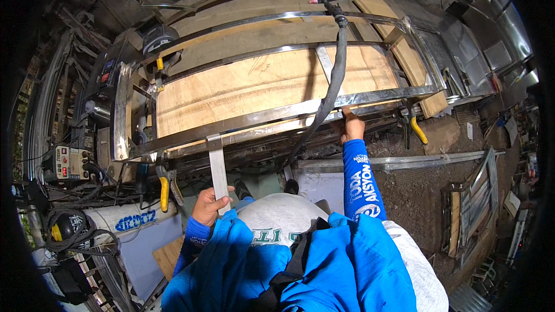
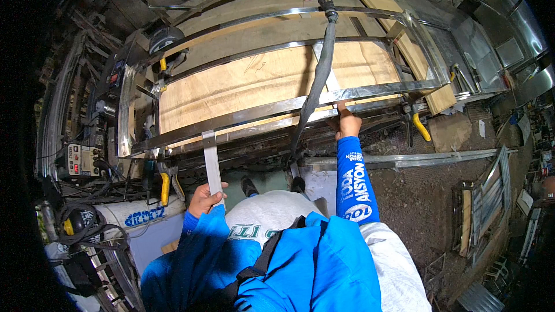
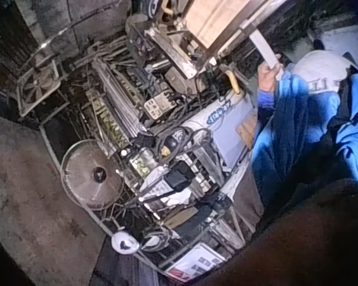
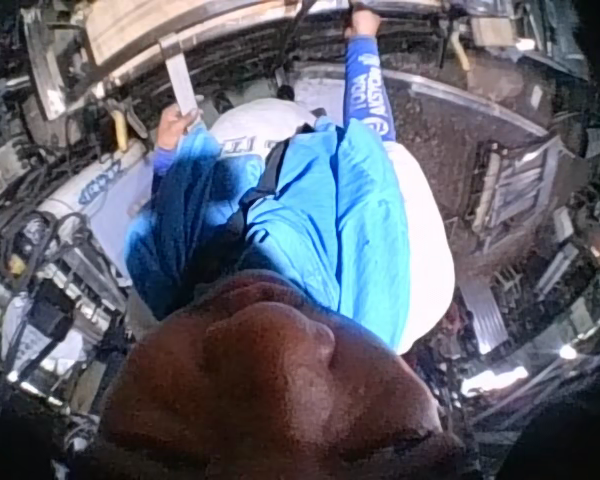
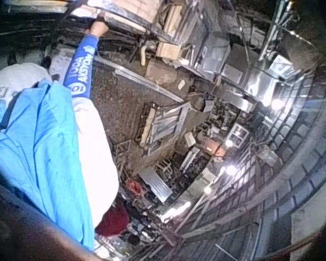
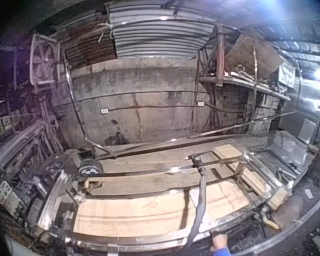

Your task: The person uses an angle grinder to smooth a metal frame, then positions and clamps a metal bar onto the frame. They weld the bar in place using a welding torch and later measure the frame with a tape measure.

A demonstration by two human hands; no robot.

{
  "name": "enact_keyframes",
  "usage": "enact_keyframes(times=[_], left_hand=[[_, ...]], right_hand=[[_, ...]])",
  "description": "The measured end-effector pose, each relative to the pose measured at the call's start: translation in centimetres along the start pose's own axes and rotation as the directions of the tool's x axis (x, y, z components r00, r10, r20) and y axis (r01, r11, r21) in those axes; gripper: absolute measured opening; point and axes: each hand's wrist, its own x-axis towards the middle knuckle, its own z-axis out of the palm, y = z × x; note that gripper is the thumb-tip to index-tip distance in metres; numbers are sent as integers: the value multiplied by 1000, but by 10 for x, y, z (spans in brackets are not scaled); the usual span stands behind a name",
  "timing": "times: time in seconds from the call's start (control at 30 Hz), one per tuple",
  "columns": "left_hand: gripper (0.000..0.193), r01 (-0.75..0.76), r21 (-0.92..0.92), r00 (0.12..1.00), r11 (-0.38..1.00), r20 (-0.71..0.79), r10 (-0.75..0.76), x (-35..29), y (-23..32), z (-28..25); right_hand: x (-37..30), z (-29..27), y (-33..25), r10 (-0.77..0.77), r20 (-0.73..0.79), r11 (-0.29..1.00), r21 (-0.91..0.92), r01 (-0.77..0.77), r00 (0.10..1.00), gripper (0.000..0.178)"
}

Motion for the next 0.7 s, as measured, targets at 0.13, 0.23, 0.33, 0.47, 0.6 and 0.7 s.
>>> enact_keyframes(times=[0.13,0.23,0.33,0.47,0.6,0.7], left_hand=[[35,6,-3,1000,1000,-1,-6,-1,-2,-3],[35,8,-8,1000,1000,-9,-8,-3,-6,-7],[35,11,-4,1000,1000,-4,-11,-2,-5,-7],[35,1,-10,1000,1000,8,-1,1,-6,-9],[35,-12,7,1000,1000,17,12,1,-5,-11],[35,-2,15,1000,1000,11,2,2,-2,-10]], right_hand=[[1,2,5,-22,-12,1000,4,22,1000,36],[-28,19,-14,52,-6,998,24,-52,999,36],[-35,20,-25,98,-15,995,35,-97,995,42],[-39,22,-28,76,-38,997,29,-75,996,36],[-27,17,-19,52,-32,996,77,-49,998,40],[-19,12,-14,37,-44,998,59,-34,998,41]])
